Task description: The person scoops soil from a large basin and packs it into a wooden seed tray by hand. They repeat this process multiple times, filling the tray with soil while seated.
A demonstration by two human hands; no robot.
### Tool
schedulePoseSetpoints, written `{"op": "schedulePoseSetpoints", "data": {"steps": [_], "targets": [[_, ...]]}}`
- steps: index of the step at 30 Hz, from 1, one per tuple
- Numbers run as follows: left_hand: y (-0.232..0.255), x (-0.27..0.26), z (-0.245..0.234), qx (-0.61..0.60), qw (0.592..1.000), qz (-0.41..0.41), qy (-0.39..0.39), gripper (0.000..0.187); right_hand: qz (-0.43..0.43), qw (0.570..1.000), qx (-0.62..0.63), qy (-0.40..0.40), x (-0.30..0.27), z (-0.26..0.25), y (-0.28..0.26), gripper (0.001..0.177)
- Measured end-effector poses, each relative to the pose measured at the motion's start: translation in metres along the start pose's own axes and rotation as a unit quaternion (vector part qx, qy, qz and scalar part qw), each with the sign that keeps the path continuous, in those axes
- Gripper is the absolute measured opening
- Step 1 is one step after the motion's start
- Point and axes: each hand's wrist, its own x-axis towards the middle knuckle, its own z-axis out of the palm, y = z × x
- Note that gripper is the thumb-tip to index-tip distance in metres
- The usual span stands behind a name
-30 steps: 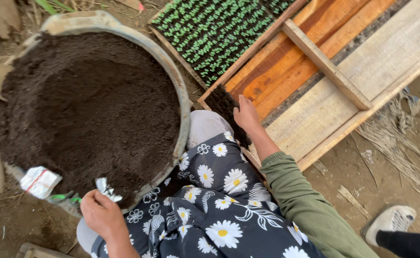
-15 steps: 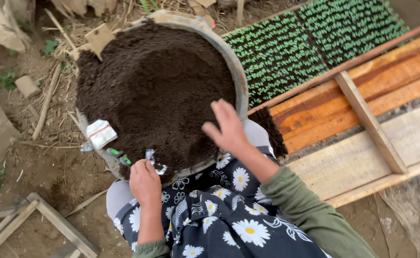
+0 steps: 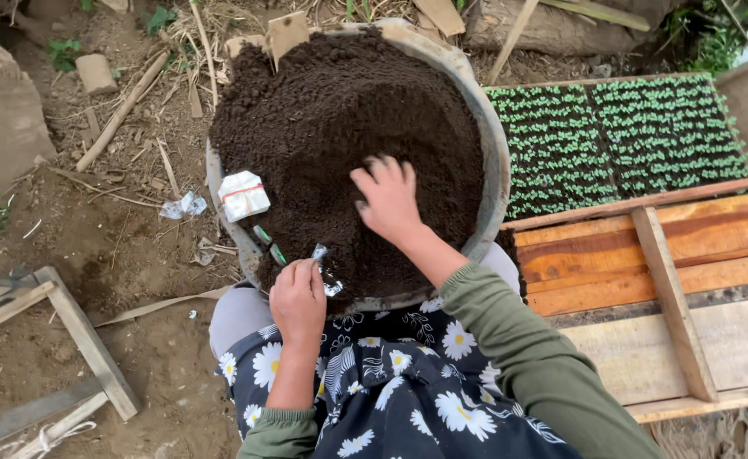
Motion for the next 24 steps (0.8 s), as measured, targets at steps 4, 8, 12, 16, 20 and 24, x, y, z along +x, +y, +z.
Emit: {"op": "schedulePoseSetpoints", "data": {"steps": [4,8,12,16,20,24], "targets": [[0.007,0.007,-0.006,-0.024,1.000,-0.016,-0.005,0.010,-0.117,0.992,0.056,0.004,0.022,0.025,-0.039,0.023],[0.013,0.015,-0.018,-0.079,0.996,-0.044,-0.010,0.013,-0.116,0.989,0.025,-0.089,0.009,0.043,-0.029,0.027],[0.018,0.022,-0.028,-0.206,0.967,-0.141,-0.045,0.017,-0.078,0.990,-0.020,-0.114,-0.031,0.035,0.013,0.022],[0.036,0.028,-0.033,-0.320,0.920,-0.215,-0.076,0.016,0.009,0.979,0.117,-0.168,-0.053,-0.035,0.004,0.035],[0.051,0.027,-0.023,-0.345,0.892,-0.252,-0.147,0.012,0.159,0.856,0.480,-0.107,-0.075,-0.032,-0.006,0.031],[0.046,0.014,0.019,-0.374,0.860,-0.242,-0.250,0.006,0.183,0.840,0.507,-0.060,-0.086,-0.009,-0.006,0.014]]}}
